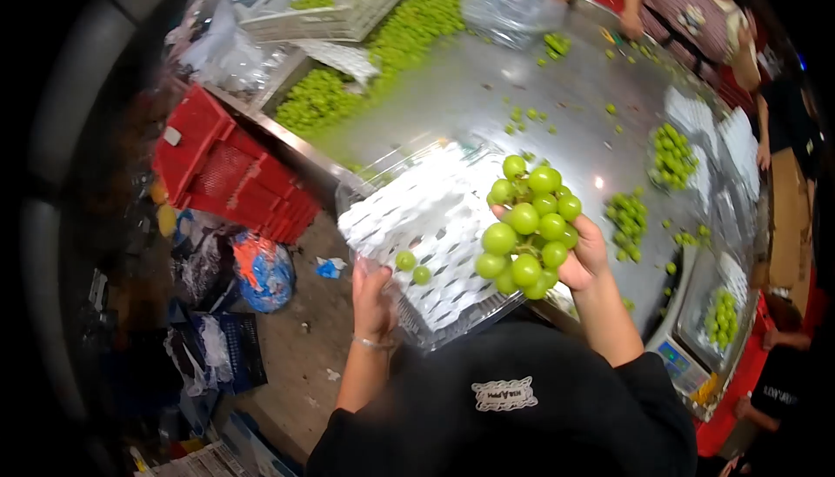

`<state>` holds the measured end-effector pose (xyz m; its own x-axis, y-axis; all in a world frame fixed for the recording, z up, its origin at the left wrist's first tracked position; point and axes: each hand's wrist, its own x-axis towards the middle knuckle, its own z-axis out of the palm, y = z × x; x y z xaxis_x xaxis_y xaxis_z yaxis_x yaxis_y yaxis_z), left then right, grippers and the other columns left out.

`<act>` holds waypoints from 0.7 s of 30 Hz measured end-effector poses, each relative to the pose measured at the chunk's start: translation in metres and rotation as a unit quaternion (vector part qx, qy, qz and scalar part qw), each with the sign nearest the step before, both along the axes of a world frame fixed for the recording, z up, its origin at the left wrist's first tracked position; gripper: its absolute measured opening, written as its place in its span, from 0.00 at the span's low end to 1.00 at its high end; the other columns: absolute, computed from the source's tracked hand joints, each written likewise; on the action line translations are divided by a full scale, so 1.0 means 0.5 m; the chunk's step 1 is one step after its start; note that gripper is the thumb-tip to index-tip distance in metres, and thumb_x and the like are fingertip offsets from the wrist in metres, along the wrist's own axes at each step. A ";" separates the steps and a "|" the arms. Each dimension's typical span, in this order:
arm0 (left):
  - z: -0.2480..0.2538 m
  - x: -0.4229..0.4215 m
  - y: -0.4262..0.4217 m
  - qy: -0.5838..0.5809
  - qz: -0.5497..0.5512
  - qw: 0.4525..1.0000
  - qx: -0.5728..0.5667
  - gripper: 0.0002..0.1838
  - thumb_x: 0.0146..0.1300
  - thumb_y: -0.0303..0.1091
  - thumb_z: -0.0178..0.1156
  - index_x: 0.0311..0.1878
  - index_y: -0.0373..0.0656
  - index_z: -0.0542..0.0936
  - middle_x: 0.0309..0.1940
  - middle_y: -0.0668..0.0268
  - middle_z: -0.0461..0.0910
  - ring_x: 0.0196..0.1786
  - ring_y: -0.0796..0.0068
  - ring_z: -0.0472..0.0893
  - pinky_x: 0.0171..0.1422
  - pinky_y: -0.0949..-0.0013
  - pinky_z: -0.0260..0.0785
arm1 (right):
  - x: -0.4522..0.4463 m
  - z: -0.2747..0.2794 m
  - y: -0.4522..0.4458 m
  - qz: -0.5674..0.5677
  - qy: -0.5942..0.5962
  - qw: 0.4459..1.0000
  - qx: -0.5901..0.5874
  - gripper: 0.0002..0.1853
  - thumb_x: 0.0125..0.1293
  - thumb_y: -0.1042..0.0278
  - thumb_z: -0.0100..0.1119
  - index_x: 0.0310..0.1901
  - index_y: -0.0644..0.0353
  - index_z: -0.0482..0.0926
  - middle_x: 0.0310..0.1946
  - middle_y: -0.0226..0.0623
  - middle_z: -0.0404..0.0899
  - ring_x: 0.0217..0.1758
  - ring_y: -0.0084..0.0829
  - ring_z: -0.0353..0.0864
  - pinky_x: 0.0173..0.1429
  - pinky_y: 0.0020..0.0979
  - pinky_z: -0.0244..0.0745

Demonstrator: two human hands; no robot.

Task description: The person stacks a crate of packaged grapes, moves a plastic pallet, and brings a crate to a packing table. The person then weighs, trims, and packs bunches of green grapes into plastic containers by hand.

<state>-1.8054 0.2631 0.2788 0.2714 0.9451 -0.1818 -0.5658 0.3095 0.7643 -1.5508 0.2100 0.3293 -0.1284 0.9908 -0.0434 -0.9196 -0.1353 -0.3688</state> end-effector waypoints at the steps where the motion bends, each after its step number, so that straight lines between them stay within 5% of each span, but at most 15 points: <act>1: 0.013 -0.052 0.031 0.038 0.032 0.999 0.002 0.30 0.50 0.27 0.51 0.60 0.38 0.58 0.53 0.60 0.67 0.54 0.66 0.68 0.59 0.67 0.57 | -0.025 0.006 0.042 0.007 0.021 0.999 0.048 0.27 0.64 0.58 0.40 0.61 0.65 0.53 0.61 0.51 0.54 0.65 0.47 0.54 0.66 0.47 0.51; 2: 0.024 -0.098 0.060 0.075 0.064 0.995 0.005 0.30 0.51 0.27 0.51 0.60 0.38 0.58 0.52 0.61 0.68 0.52 0.68 0.69 0.56 0.68 0.60 | -0.043 0.011 0.083 0.014 0.043 0.994 0.096 0.28 0.64 0.58 0.40 0.62 0.65 0.52 0.62 0.52 0.52 0.65 0.47 0.52 0.66 0.47 0.50; 4: 0.054 -0.182 0.112 0.097 0.148 0.984 0.015 0.15 0.53 0.28 0.51 0.46 0.42 0.68 0.20 0.75 0.64 0.23 0.84 0.67 0.27 0.78 0.59 | -0.066 0.023 0.181 0.014 0.002 0.995 0.099 0.30 0.63 0.56 0.41 0.62 0.65 0.52 0.62 0.50 0.52 0.65 0.43 0.53 0.65 0.46 0.53; 6: 0.046 -0.287 0.155 0.053 0.185 0.980 0.041 0.08 0.53 0.27 0.50 0.38 0.39 0.71 0.27 0.69 0.73 0.34 0.79 0.72 0.41 0.76 0.63 | -0.077 0.033 0.296 0.015 -0.003 0.997 0.070 0.28 0.64 0.58 0.39 0.62 0.66 0.52 0.61 0.51 0.54 0.64 0.44 0.56 0.65 0.44 0.55; 10: 0.048 -0.416 0.214 0.064 0.241 0.962 0.114 0.18 0.59 0.32 0.48 0.51 0.34 0.67 0.46 0.61 0.72 0.50 0.70 0.70 0.54 0.70 0.60 | -0.077 0.027 0.602 -0.102 -0.114 0.988 0.033 0.20 0.66 0.64 0.39 0.54 0.68 0.61 0.51 0.49 0.67 0.54 0.42 0.68 0.60 0.41 0.62; 12: 0.083 -0.433 0.245 0.046 0.205 0.970 0.121 0.23 0.63 0.40 0.44 0.58 0.36 0.62 0.57 0.60 0.64 0.59 0.66 0.63 0.64 0.67 0.52 | -0.080 0.040 0.776 -0.165 -0.157 0.970 0.079 0.15 0.65 0.67 0.42 0.50 0.67 0.65 0.46 0.45 0.71 0.48 0.38 0.72 0.55 0.38 0.67; 14: 0.060 -0.480 0.283 -0.035 0.219 0.967 0.129 0.24 0.63 0.38 0.41 0.61 0.37 0.58 0.59 0.58 0.61 0.62 0.60 0.61 0.65 0.58 0.53 | -0.091 0.075 0.938 -0.248 -0.211 0.942 0.084 0.14 0.64 0.68 0.45 0.48 0.65 0.67 0.45 0.42 0.72 0.46 0.35 0.73 0.53 0.36 0.68; 19: 0.064 -0.520 0.396 -0.012 0.328 0.940 0.093 0.25 0.63 0.40 0.41 0.62 0.42 0.56 0.59 0.60 0.62 0.61 0.63 0.62 0.65 0.58 0.53 | -0.041 0.100 1.315 -0.495 -0.284 0.807 0.151 0.13 0.62 0.70 0.50 0.46 0.65 0.70 0.42 0.37 0.74 0.42 0.29 0.73 0.48 0.29 0.67; 21: 0.042 -0.553 0.431 0.193 0.268 0.942 0.052 0.23 0.64 0.41 0.39 0.58 0.36 0.62 0.55 0.56 0.66 0.56 0.60 0.67 0.62 0.60 0.58 | 0.004 0.062 1.435 -0.495 -0.361 0.787 0.073 0.13 0.60 0.70 0.51 0.45 0.66 0.71 0.39 0.37 0.76 0.39 0.29 0.74 0.46 0.30 0.68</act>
